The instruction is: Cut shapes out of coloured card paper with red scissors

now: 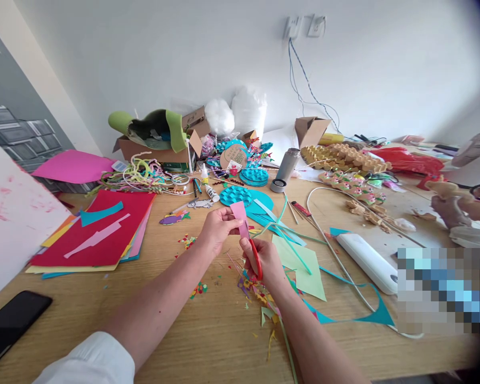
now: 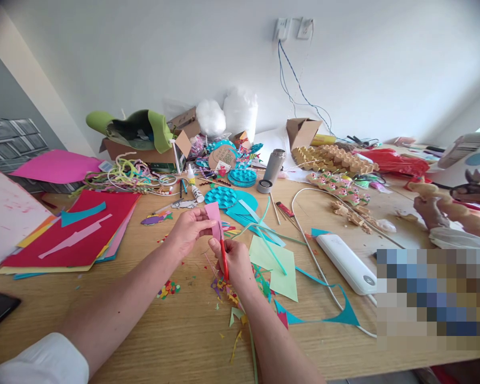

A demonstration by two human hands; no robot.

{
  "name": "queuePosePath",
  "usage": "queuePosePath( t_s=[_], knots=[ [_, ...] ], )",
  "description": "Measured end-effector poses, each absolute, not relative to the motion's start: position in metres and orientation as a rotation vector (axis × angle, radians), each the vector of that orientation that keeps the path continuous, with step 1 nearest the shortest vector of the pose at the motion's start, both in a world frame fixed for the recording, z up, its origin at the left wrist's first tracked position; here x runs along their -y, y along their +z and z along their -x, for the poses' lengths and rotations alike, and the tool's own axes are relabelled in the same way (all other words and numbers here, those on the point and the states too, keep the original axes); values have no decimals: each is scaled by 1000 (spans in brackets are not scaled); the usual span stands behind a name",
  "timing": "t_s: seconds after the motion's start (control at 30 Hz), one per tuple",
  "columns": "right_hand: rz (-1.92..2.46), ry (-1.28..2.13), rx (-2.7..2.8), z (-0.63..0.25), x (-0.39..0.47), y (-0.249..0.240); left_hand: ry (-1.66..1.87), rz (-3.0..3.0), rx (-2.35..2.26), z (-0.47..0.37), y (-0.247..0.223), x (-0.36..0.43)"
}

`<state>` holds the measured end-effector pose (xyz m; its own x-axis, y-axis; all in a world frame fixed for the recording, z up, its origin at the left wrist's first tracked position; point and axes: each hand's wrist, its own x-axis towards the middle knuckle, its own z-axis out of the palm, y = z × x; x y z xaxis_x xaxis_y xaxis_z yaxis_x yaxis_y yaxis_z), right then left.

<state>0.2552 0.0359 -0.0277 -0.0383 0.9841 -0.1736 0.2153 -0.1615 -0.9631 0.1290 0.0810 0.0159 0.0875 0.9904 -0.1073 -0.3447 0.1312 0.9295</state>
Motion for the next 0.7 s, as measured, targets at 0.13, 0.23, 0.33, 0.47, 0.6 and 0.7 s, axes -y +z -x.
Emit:
queuePosePath(
  t_s=[0.13,0.23,0.33,0.47,0.6,0.7],
  knots=[
    [1470,1280,1305,-255,-36,-27,1218,-888,-958,-130,17,-81],
    [1472,1261,1324,-256,-36,-28,1219,-888,-952,-130,16,-81],
    [1472,1248,1332,-256,-36,-29,1219,-886,-956,-130,16,-82],
    [1471,1256,1325,-255,-36,-29,1215,-896,-962,-130,15,-82],
    [1468,1242,1347,-255,-36,-27,1213,-901,-960,-131,15,-81],
    [1470,1243,1335,-255,-35,-26,1197,-900,-959,-132,16,-79]
  ],
)
